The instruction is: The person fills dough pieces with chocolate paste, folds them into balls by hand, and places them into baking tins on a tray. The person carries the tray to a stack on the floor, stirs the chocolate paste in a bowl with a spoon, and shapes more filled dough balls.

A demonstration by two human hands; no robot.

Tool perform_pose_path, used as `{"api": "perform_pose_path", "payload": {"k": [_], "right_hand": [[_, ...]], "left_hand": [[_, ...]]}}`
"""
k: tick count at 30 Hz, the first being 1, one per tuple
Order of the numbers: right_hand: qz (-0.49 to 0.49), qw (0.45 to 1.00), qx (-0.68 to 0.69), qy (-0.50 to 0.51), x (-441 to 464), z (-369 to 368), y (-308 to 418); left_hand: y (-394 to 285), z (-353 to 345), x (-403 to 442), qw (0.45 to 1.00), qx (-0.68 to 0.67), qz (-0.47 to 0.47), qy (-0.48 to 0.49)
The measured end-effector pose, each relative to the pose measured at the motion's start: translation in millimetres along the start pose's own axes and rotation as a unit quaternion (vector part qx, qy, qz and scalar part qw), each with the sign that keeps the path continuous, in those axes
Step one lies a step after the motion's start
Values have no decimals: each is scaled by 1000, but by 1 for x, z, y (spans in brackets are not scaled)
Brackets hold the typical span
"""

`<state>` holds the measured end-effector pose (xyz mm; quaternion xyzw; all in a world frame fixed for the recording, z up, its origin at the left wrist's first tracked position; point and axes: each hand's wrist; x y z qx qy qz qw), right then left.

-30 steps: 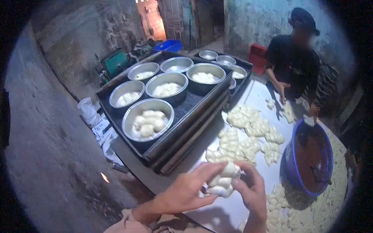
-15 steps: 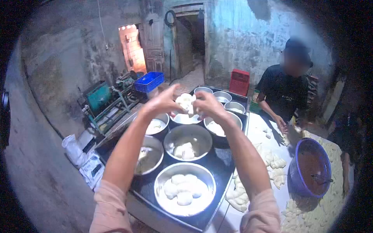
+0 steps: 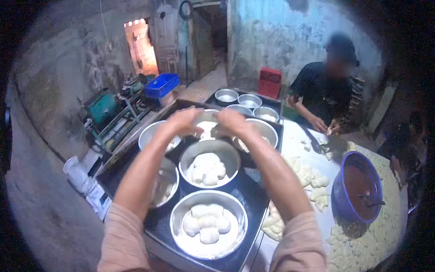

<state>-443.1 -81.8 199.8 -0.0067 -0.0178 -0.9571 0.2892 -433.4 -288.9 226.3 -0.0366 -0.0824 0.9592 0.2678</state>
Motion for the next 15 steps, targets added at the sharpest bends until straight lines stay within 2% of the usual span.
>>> {"api": "perform_pose_path", "payload": {"k": [3, 4, 6, 7, 9, 12, 14, 15], "right_hand": [[1, 997, 41, -67, -46, 40, 17], [-13, 993, 83, -85, -71, 57, 29], [35, 978, 105, -176, -115, 58, 30], [12, 973, 144, -180, -142, 62, 38], [-83, 960, 203, -173, -192, 65, 50], [-194, 922, 282, -184, -246, 43, 63], [-286, 872, 364, -156, -270, 29, 82], [-328, 854, 384, -129, -277, 27, 95]], "left_hand": [[22, 30, -35, 994, 60, -48, -71], [9, 54, -66, 998, 44, 25, -41], [39, 65, -104, 998, 7, 16, -68], [46, 75, -126, 994, -57, 84, -30], [91, 74, -159, 993, -64, 95, -24], [169, 60, -193, 980, -122, 147, 51], [187, 49, -212, 932, -255, 232, 115], [196, 44, -217, 920, -298, 195, 163]]}}
Point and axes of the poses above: each hand's wrist, its own x-axis towards the middle knuckle, its own z-axis out of the back of the hand, y = z × x, and after that the axes turned 8 degrees about y, right-handed
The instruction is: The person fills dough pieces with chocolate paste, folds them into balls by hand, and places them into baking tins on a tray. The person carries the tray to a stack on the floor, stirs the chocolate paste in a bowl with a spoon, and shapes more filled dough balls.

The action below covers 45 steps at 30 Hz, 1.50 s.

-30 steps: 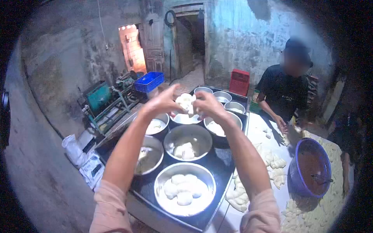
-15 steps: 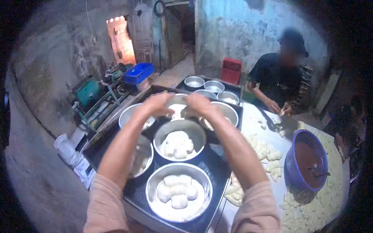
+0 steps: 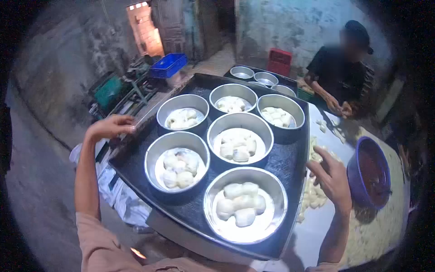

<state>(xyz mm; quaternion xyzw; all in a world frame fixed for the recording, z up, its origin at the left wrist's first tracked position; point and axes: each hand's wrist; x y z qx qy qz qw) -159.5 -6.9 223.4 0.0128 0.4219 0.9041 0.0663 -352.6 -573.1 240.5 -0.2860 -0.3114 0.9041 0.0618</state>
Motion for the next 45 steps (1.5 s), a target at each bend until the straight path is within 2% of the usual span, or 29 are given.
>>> {"api": "perform_pose_path", "payload": {"k": [1, 3, 5, 6, 7, 9, 10, 12, 13, 14, 16, 18, 19, 22, 23, 24, 26, 27, 29, 30, 33, 34, 35, 37, 38, 39, 42, 44, 45], "right_hand": [[-55, 998, 11, 9, -13, -5, 4], [-79, 996, 41, 25, -24, -17, -10], [-112, 989, 73, 62, -41, -28, 11], [-141, 989, 23, 28, -46, -35, 23], [-166, 986, -27, -4, -47, -41, 31], [-166, 986, -10, 22, -40, -45, 35], [-165, 986, 0, 38, -36, -46, 35], [-189, 981, 45, 7, -35, -55, 40], [-197, 979, 58, -16, -37, -60, 43], [-190, 981, 28, 1, -39, -59, 41], [-166, 985, -35, 41, -37, -44, 28], [-162, 986, -13, 23, -28, -39, 19], [-160, 987, 3, 17, -28, -45, 13], [-119, 993, -21, 10, -31, -45, -1], [-155, 984, 90, -4, -35, -49, 14], [-79, 995, 49, -26, -35, -43, -5], [-22, 995, 42, -90, -31, -42, -26], [-43, 999, 10, -23, -30, -44, 4], [-48, 998, 15, -28, -28, -26, -34], [-50, 997, 29, -49, -28, -38, -22], [-105, 992, 59, 32, -45, -43, 4], [-103, 991, 63, -60, -54, -54, -1], [-88, 991, 56, -83, -60, -61, 3], [-58, 989, 39, -128, -67, -82, 24], [-71, 987, -69, -124, -66, -90, 42], [-86, 983, -57, -151, -58, -109, 66], [-126, 971, -11, -205, -43, -146, 133], [-148, 962, 30, -226, -17, -178, 180], [-158, 954, 61, -249, 3, -198, 203]], "left_hand": [[6, -7, 1, 999, -18, -30, 17], [5, -19, 1, 990, -66, -97, 83], [28, -28, 22, 980, -122, -119, 105], [28, -28, 28, 981, -113, -101, 118], [23, -35, 24, 976, -142, -146, 79], [17, -34, 21, 959, -207, -145, 127], [19, -40, 26, 947, -249, -162, 121], [23, -52, 35, 917, -328, -198, 113], [18, -52, 33, 889, -378, -195, 168], [8, -62, 19, 863, -442, -218, 115], [26, -67, 43, 846, -460, -216, 161], [32, -67, 49, 828, -498, -184, 182], [31, -67, 45, 826, -504, -172, 187], [31, -70, 52, 841, -495, -184, 113], [38, -71, 64, 847, -485, -204, 78], [36, -68, 60, 823, -510, -227, 109], [35, -62, 55, 772, -557, -245, 184], [38, -62, 55, 744, -576, -254, 223], [48, -63, 59, 753, -584, -237, 189], [49, -62, 55, 763, -581, -220, 181], [53, -64, 29, 770, -596, -187, 130], [60, -62, 19, 778, -587, -194, 109], [65, -55, 11, 785, -578, -202, 91], [85, -40, 6, 769, -578, -242, 127], [107, -27, 11, 790, -556, -227, 124], [128, -16, 15, 810, -532, -212, 123], [159, 19, 2, 826, -532, -173, 60], [195, 44, 5, 802, -567, -175, 67], [209, 53, 7, 755, -620, -204, 69]]}}
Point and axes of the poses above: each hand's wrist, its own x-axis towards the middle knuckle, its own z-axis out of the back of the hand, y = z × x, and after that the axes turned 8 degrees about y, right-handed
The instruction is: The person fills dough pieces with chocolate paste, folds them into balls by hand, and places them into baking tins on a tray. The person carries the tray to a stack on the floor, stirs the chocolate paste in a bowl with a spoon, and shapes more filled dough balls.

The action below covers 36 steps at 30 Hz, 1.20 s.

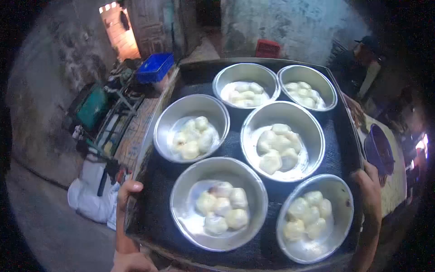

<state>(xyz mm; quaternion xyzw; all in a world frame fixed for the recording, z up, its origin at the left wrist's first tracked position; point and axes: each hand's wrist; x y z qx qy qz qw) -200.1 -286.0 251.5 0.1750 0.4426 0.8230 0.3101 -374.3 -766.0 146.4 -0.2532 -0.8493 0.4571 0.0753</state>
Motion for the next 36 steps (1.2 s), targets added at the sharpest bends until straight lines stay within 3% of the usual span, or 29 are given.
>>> {"api": "perform_pose_path", "payload": {"k": [3, 6, 8, 10, 11, 14, 18, 23, 28, 36], "right_hand": [[55, 985, -33, 158, 8, -61, 67], [62, 954, 0, 293, 63, -114, 66], [-2, 938, 56, 341, 83, -151, 97], [38, 925, 50, 375, 128, -177, 82], [47, 926, 41, 373, 68, -270, 113], [21, 908, 26, 417, 86, -359, 110], [81, 885, -10, 458, 111, -452, 109], [164, 870, -20, 465, 146, -541, 97], [175, 858, -13, 482, 181, -591, 90], [166, 869, -6, 466, 302, -654, 74]], "left_hand": [[-30, 41, -17, 997, 17, -32, -65], [-47, 53, -24, 985, 53, -63, -151], [-53, 55, -34, 972, 74, -79, -210], [-49, 60, -48, 954, 86, -101, -268], [-66, 139, -83, 952, 76, -99, -279], [-65, 162, -99, 929, 79, -111, -343], [-57, 177, -101, 905, 74, -111, -404], [-44, 181, -86, 883, 67, -109, -452], [-27, 189, -49, 875, 57, -95, -471], [-37, 236, 101, 874, 115, -22, -471]]}}
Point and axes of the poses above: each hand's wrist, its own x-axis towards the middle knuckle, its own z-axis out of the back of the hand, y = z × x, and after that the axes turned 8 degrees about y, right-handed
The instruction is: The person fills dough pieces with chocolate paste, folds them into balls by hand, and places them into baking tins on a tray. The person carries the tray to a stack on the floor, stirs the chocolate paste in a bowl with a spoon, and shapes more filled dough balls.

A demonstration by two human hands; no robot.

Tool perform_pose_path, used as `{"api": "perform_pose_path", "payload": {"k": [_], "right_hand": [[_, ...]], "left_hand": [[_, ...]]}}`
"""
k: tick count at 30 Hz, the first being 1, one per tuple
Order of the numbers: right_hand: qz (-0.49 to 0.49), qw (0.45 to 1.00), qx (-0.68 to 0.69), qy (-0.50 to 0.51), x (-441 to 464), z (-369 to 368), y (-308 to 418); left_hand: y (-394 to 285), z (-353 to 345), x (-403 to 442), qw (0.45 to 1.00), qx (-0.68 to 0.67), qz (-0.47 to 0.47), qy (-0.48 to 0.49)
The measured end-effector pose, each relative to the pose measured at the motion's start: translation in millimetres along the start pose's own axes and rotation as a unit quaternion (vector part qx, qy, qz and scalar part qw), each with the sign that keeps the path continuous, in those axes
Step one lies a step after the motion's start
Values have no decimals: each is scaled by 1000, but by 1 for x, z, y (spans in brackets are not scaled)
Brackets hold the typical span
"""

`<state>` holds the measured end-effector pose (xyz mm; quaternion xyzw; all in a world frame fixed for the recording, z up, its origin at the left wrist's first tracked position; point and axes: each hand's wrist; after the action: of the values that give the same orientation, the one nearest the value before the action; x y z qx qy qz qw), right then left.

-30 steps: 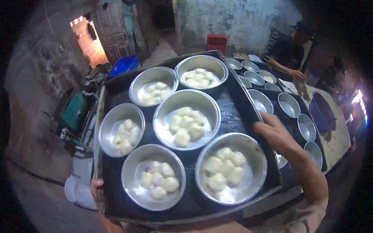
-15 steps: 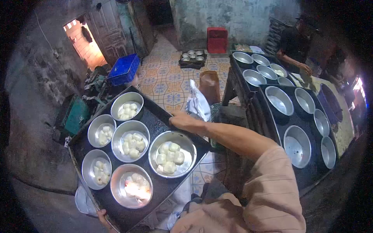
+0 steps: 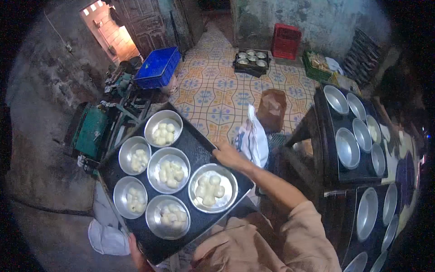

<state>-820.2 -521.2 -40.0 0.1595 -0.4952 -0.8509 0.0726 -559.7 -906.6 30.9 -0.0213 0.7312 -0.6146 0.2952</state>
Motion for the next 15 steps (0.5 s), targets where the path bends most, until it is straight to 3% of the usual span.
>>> {"api": "perform_pose_path", "payload": {"k": [2, 3, 4, 5, 6, 8, 9, 11, 12, 13, 15], "right_hand": [[-10, 999, 22, -35, 36, 21, -41], [-43, 999, 19, -27, 40, 27, -50], [-78, 997, 20, -13, 48, 39, -62], [-87, 993, 77, -23, 53, 51, -61], [-79, 993, 71, -51, 60, 64, -68], [-71, 992, 61, -86, 69, 91, -74], [-94, 987, 61, -112, 76, 99, -100], [-119, 975, 105, -156, 92, 120, -113], [-71, 971, 95, -206, 102, 125, -142], [-135, 967, 109, -185, 102, 146, -124], [-134, 956, 112, -236, 117, 164, -158]], "left_hand": [[12, -13, 63, 997, 65, 21, 25], [32, 4, 93, 994, 59, -4, 96], [24, -14, 115, 993, 88, 44, 61], [10, -38, 132, 986, 120, 44, 111], [-25, -101, 132, 988, 126, 27, 80], [-22, -124, 194, 984, 147, 48, 83], [-37, -149, 211, 956, 272, -26, 107], [-27, -166, 273, 923, 365, -38, 115], [-16, -182, 305, 915, 380, -54, 124], [-6, -199, 336, 907, 395, -69, 132], [7, -242, 398, 908, 365, -122, 166]]}}
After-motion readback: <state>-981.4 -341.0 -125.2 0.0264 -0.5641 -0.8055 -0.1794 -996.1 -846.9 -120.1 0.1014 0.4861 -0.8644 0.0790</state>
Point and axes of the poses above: each hand's wrist, its own x-axis towards the middle knuckle, its own z-axis out of the back of the hand, y = z × x, and after that the axes turned 8 degrees about y, right-handed
